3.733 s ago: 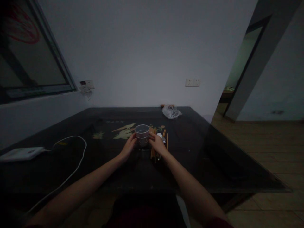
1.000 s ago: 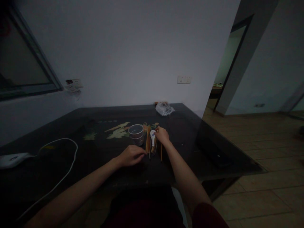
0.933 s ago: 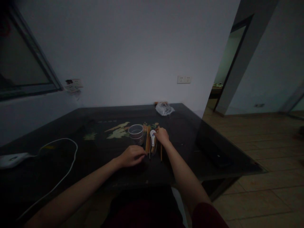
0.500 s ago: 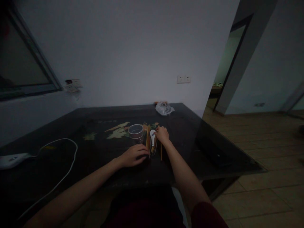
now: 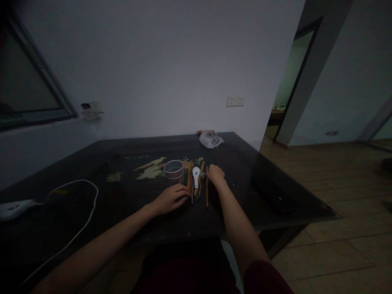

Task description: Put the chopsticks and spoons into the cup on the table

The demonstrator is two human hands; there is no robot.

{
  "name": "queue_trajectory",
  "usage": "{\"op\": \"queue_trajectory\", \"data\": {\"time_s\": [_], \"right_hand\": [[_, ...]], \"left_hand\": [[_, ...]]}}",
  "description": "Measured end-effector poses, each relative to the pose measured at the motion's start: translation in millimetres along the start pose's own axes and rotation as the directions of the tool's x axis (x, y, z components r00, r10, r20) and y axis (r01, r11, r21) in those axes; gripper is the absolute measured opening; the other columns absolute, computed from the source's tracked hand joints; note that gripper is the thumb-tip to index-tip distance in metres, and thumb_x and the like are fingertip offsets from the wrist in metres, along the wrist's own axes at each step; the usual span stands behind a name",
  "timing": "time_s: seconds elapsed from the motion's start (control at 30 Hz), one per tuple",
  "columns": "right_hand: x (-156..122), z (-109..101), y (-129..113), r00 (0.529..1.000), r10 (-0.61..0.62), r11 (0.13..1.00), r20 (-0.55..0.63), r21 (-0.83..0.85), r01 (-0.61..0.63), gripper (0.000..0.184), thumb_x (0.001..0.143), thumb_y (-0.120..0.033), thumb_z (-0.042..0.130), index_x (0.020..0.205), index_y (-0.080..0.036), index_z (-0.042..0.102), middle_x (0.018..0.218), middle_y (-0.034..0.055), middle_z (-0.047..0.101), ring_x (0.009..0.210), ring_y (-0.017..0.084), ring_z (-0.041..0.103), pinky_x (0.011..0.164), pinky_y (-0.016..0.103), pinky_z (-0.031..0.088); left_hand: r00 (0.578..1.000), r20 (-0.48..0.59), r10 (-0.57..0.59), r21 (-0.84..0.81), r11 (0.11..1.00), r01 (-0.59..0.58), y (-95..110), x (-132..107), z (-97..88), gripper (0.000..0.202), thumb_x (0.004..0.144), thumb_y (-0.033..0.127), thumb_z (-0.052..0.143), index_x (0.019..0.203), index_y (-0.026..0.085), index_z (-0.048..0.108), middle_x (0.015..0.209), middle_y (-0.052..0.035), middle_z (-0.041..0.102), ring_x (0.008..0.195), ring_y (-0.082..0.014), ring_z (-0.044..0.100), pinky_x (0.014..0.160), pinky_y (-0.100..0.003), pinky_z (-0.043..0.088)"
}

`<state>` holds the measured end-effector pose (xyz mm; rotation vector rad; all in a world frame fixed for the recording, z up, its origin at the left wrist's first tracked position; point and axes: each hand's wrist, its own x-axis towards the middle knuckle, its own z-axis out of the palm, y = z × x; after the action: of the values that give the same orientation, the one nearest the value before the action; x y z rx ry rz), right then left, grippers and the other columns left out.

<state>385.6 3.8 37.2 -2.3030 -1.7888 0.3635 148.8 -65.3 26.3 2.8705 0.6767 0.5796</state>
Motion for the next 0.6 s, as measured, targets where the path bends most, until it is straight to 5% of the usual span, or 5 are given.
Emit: {"op": "queue_trajectory", "data": {"time_s": [0.6], "right_hand": [[-2.7, -6.1, 2.9, 0.995, 0.067, 0.997, 0.077, -0.054, -0.063, 0.043, 0.078, -0.034, 0.061, 0.116, -0.013, 0.061, 0.12, 0.0201, 0.06, 0.111, 0.032, 0.058, 0.085, 0.038, 0.048]], "left_hand": [[0.976, 0.032, -0.217, 0.082, 0.973, 0.214, -2.2, -1.8, 3.5, 0.022, 0.09, 0.027, 0.042, 0.104, 0.023, 0.058, 0.097, -0.0018, 0.062, 0.084, -0.0141, 0.059, 0.069, -0.022, 0.045]]}}
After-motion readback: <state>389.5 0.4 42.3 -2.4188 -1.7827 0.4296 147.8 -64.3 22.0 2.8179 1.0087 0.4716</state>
